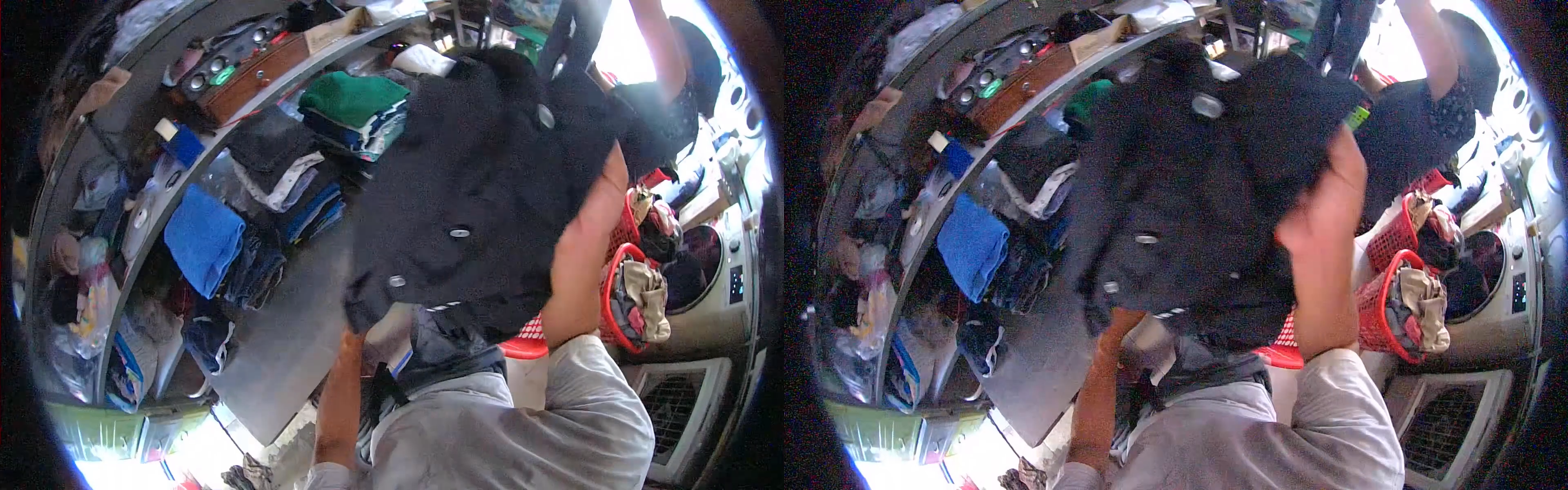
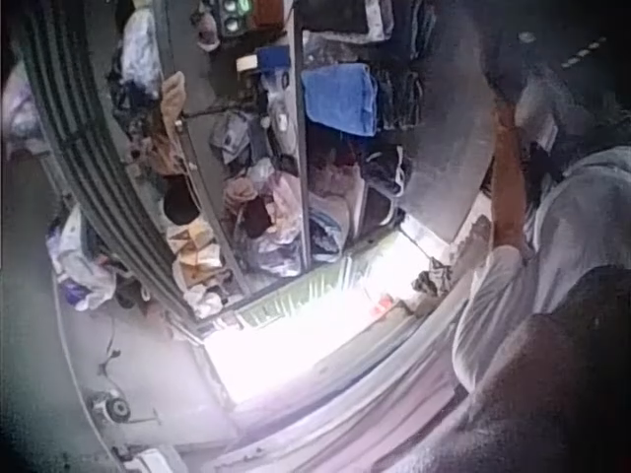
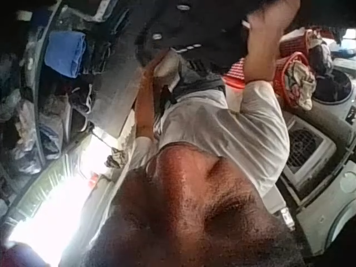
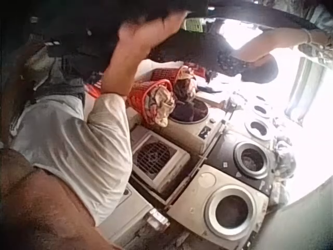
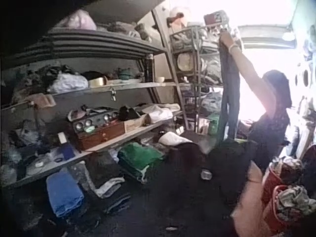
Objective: Folding various laundry items on a metal table at a laundry shop.
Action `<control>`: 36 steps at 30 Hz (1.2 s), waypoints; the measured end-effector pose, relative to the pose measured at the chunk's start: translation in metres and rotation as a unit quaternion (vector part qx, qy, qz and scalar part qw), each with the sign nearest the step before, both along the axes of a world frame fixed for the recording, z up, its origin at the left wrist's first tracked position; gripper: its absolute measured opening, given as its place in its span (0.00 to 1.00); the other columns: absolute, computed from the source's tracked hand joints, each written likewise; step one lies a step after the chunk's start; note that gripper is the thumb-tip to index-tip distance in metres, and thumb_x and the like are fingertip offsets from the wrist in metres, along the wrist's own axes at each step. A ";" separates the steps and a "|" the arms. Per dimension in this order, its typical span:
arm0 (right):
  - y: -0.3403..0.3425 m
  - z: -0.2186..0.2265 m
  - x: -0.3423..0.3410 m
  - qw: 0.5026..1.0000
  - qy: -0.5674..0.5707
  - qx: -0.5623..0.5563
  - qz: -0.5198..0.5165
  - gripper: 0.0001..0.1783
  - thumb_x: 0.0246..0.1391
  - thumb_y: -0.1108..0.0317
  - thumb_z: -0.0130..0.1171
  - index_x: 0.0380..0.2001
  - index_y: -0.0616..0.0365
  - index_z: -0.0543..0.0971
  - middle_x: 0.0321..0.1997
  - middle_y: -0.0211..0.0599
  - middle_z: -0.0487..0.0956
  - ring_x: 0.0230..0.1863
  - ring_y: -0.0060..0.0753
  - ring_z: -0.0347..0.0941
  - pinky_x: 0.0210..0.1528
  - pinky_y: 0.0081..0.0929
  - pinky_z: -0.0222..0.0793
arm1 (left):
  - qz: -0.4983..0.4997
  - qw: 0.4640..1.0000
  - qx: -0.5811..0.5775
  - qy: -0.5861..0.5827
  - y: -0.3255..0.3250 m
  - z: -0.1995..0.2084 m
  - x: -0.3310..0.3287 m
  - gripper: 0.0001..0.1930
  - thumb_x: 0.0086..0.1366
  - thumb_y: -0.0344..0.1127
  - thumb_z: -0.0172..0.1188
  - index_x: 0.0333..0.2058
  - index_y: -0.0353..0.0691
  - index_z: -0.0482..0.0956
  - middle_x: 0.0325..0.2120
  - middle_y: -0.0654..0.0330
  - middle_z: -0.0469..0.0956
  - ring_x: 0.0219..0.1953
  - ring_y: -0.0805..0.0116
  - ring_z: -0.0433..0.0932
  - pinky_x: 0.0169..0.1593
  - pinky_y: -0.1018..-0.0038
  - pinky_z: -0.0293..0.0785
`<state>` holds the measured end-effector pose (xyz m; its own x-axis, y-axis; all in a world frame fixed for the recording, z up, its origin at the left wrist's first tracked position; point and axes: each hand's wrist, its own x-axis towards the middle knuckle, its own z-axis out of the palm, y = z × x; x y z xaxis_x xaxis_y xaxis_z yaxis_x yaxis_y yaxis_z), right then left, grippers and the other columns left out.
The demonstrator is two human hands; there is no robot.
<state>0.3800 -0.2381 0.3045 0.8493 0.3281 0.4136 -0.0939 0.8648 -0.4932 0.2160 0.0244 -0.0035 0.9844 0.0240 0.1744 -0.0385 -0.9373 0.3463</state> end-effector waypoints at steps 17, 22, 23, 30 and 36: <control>0.121 -0.301 0.066 0.644 -0.162 -0.740 -0.110 0.42 0.63 0.65 0.63 0.76 0.59 0.57 0.70 0.61 0.72 0.66 0.56 0.74 0.65 0.42 0.71 | 0.318 0.911 -0.247 -0.087 0.064 0.053 -0.133 0.35 0.58 0.26 0.72 0.66 0.40 0.72 0.55 0.46 0.74 0.45 0.50 0.82 0.52 0.60 0.77; 0.121 -0.331 -0.057 0.705 -0.346 -0.588 -0.196 0.50 0.57 0.57 0.70 0.75 0.63 0.58 0.69 0.59 0.68 0.64 0.56 0.68 0.67 0.47 0.65 | 0.323 0.916 -0.189 -0.143 0.077 -0.017 -0.156 0.27 0.66 0.22 0.61 0.65 0.36 0.73 0.53 0.41 0.76 0.43 0.48 0.83 0.49 0.60 0.78; 0.127 -0.330 -0.072 0.680 -0.425 -0.573 -0.171 0.53 0.53 0.51 0.72 0.77 0.54 0.58 0.71 0.57 0.67 0.65 0.62 0.65 0.68 0.51 0.63 | 0.324 0.925 -0.133 -0.151 0.083 -0.016 -0.154 0.26 0.67 0.21 0.60 0.64 0.37 0.74 0.52 0.42 0.77 0.41 0.51 0.84 0.48 0.63 0.80; 0.139 -0.333 -0.032 0.552 -0.493 -0.655 -0.153 0.26 0.54 0.52 0.67 0.55 0.47 0.85 0.66 0.48 0.73 0.64 0.58 0.66 0.60 0.57 0.64 | 0.394 0.743 -0.219 -0.495 0.115 0.132 -0.156 0.06 0.72 0.22 0.60 0.46 0.33 0.77 0.28 0.59 0.80 0.24 0.71 0.82 0.30 0.77 0.77; 0.143 -0.348 0.009 0.591 -0.506 -0.624 -0.080 0.27 0.50 0.62 0.70 0.55 0.57 0.82 0.58 0.58 0.79 0.59 0.64 0.72 0.61 0.54 0.68 | 0.363 0.645 0.031 -0.672 0.108 0.265 -0.199 0.15 0.68 0.21 0.58 0.53 0.31 0.76 0.49 0.52 0.80 0.53 0.63 0.81 0.58 0.67 0.79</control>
<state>0.3890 -0.0951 -0.0438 0.4363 0.8621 0.2577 0.8279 -0.2725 -0.4902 0.0169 0.1325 0.2615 -0.3239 0.3448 0.8810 0.1932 -0.8875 0.4184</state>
